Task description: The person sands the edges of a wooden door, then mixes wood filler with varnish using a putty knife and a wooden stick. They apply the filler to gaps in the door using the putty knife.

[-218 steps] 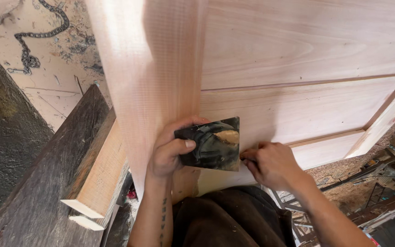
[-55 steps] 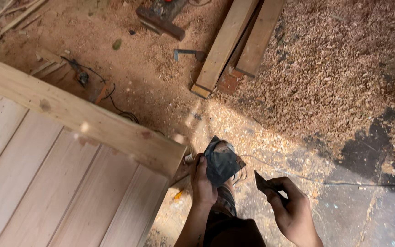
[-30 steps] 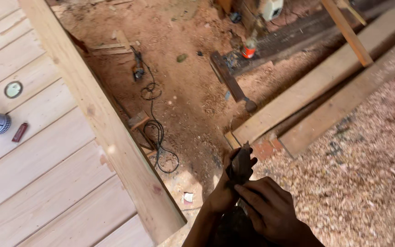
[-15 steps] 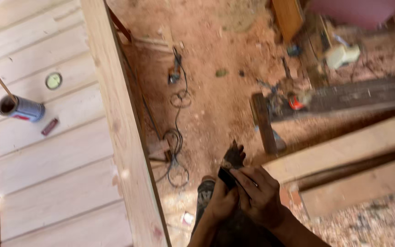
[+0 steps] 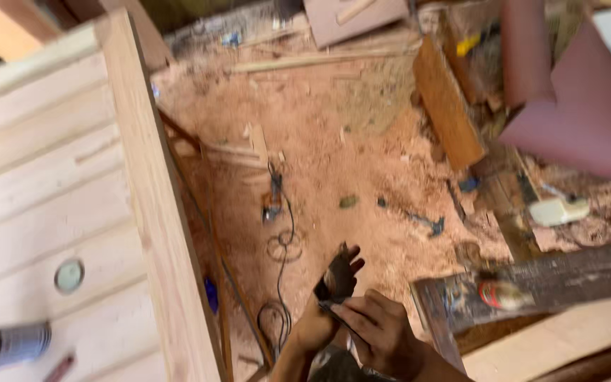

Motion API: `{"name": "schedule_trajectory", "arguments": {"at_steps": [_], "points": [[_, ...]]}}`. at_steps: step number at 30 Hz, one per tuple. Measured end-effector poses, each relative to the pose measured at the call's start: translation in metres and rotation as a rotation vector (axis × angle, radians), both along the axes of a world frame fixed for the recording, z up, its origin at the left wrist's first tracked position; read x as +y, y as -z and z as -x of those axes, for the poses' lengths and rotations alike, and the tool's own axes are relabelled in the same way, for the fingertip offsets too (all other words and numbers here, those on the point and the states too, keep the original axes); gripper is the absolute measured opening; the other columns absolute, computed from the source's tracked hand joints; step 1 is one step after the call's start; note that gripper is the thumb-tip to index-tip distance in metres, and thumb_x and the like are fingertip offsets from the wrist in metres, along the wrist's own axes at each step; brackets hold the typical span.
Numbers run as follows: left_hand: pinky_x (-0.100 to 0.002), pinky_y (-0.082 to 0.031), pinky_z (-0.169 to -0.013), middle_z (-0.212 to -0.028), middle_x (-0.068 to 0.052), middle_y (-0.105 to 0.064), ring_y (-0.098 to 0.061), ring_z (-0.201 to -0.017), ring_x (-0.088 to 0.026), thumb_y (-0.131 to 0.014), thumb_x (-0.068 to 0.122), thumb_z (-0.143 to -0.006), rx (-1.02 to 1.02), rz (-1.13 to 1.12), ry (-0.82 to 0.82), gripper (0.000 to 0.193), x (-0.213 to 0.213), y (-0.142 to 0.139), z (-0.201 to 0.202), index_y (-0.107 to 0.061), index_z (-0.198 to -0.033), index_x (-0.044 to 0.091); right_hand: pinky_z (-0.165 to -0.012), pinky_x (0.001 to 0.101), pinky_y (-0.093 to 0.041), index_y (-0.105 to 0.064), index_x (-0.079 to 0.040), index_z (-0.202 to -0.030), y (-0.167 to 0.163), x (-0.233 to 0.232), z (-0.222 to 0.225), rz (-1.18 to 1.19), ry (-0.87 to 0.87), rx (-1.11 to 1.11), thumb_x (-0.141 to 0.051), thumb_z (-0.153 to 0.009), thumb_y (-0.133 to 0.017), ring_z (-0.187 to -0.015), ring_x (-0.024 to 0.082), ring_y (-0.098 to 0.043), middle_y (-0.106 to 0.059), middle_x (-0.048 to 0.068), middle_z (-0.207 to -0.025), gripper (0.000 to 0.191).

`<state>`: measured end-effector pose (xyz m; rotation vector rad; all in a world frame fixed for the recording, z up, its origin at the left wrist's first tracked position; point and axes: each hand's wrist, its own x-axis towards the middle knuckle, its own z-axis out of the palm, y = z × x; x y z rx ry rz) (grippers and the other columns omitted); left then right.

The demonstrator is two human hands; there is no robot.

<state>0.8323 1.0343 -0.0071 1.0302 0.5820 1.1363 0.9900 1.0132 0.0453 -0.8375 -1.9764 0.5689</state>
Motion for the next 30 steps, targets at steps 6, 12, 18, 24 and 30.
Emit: {"name": "schedule_trajectory", "arguments": {"at_steps": [6, 12, 18, 24, 30], "points": [[-0.042, -0.025, -0.133, -0.171, -0.02, -0.036, -0.033, -0.161, -0.032, -0.047, -0.002, -0.099, 0.106, 0.019, -0.088, 0.067, 0.078, -0.002, 0.019, -0.03, -0.163, -0.005, -0.067, 0.0418, -0.056, -0.068, 0.005, -0.116, -0.002, 0.092, 0.026, -0.082, 0.161, -0.055, 0.005, -0.078, -0.064, -0.081, 0.035, -0.066, -0.069, 0.018, -0.103, 0.038], [-0.039, -0.024, -0.13, -0.169, -0.021, -0.037, -0.033, -0.158, -0.03, -0.045, -0.009, -0.088, 0.072, -0.075, -0.199, 0.077, 0.169, -0.009, 0.011, -0.028, -0.163, -0.003, -0.07, 0.0424, -0.058, -0.07, 0.003, -0.114, 0.009, 0.201, 0.036, -0.042, 0.366, -0.063, 0.003, -0.085, -0.065, -0.083, 0.035, -0.07, -0.07, 0.018, -0.1, 0.029], [-0.035, -0.026, -0.127, -0.168, -0.019, -0.037, -0.035, -0.156, -0.027, -0.045, -0.009, -0.086, 0.073, -0.108, -0.235, 0.084, 0.328, -0.036, 0.021, -0.023, -0.167, 0.0, -0.072, 0.0405, -0.058, -0.069, 0.001, -0.115, -0.005, 0.366, 0.043, -0.189, 0.341, -0.034, -0.003, -0.088, -0.069, -0.084, 0.034, -0.07, -0.07, 0.018, -0.101, 0.027], [-0.031, -0.028, -0.124, -0.167, -0.017, -0.037, -0.037, -0.153, -0.024, -0.046, -0.009, -0.084, 0.104, -0.079, -0.255, 0.092, 0.421, -0.032, -0.02, -0.017, -0.17, 0.004, -0.073, 0.0377, -0.058, -0.072, -0.003, -0.117, -0.034, 0.517, 0.05, -0.205, 0.252, -0.051, -0.004, -0.091, -0.071, -0.084, 0.03, -0.071, -0.071, 0.016, -0.102, 0.026], [-0.03, -0.031, -0.127, -0.171, -0.008, -0.034, -0.035, -0.156, -0.016, -0.055, -0.012, -0.09, 0.034, -0.286, -0.283, 0.086, 0.515, -0.033, -0.01, -0.022, -0.167, 0.008, -0.07, 0.0355, -0.059, -0.075, -0.005, -0.116, -0.039, 0.546, 0.018, -0.163, 0.141, 0.018, -0.003, -0.087, -0.067, -0.082, 0.026, -0.072, -0.072, 0.014, -0.099, 0.031]]}}
